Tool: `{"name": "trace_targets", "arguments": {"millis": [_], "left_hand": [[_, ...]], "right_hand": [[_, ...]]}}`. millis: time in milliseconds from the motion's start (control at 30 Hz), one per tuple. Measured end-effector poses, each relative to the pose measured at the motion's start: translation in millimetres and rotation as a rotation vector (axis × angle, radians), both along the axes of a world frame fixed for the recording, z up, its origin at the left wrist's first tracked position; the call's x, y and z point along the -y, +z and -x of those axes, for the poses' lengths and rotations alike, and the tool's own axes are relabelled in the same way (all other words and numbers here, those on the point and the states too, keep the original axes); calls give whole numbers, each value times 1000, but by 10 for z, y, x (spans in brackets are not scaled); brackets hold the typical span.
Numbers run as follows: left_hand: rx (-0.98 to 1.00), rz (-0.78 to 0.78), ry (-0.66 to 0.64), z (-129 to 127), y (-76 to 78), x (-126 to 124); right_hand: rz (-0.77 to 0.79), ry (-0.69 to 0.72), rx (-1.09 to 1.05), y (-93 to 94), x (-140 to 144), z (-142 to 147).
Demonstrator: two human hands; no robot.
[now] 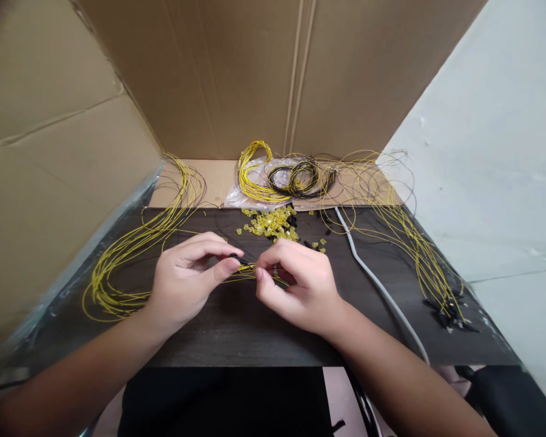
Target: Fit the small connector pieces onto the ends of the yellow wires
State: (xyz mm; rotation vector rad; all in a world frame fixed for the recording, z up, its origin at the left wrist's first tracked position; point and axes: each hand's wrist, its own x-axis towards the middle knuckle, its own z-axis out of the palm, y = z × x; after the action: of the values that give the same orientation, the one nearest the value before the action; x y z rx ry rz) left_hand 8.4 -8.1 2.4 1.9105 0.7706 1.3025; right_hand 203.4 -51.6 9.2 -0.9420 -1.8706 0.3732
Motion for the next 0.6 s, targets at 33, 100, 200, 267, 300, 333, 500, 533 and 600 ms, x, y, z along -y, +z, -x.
{"name": "trace_targets", "arguments": {"millis": [33,100,200,267,300,333,500,533,600], "left_hand": [[-2,-2,-1,2,0,1],[-12,-8,-1,6,1,1],[-27,-39,2,8,8,0],[-35,-73,4,9,14,1],[-41,-91,3,10,18,2],[-49,-107,1,12,21,3],[-82,-162,-21,20,33,9],[-84,-165,-23,19,32,8],[-81,-164,-24,18,26,3]], "right_hand": [[2,-1,1,2,0,2],[4,-2,2,5,-2,5],[5,0,1,9,-6,3],[-1,-5,9,10,-10,-2],[-7,-10,15,10,-11,-4],[-14,-16,23,12,-12,-6],[-49,-15,49,19,-21,-8],[-52,-9,53,19,-24,-10],[-53,7,60,14,-30,-19]]}}
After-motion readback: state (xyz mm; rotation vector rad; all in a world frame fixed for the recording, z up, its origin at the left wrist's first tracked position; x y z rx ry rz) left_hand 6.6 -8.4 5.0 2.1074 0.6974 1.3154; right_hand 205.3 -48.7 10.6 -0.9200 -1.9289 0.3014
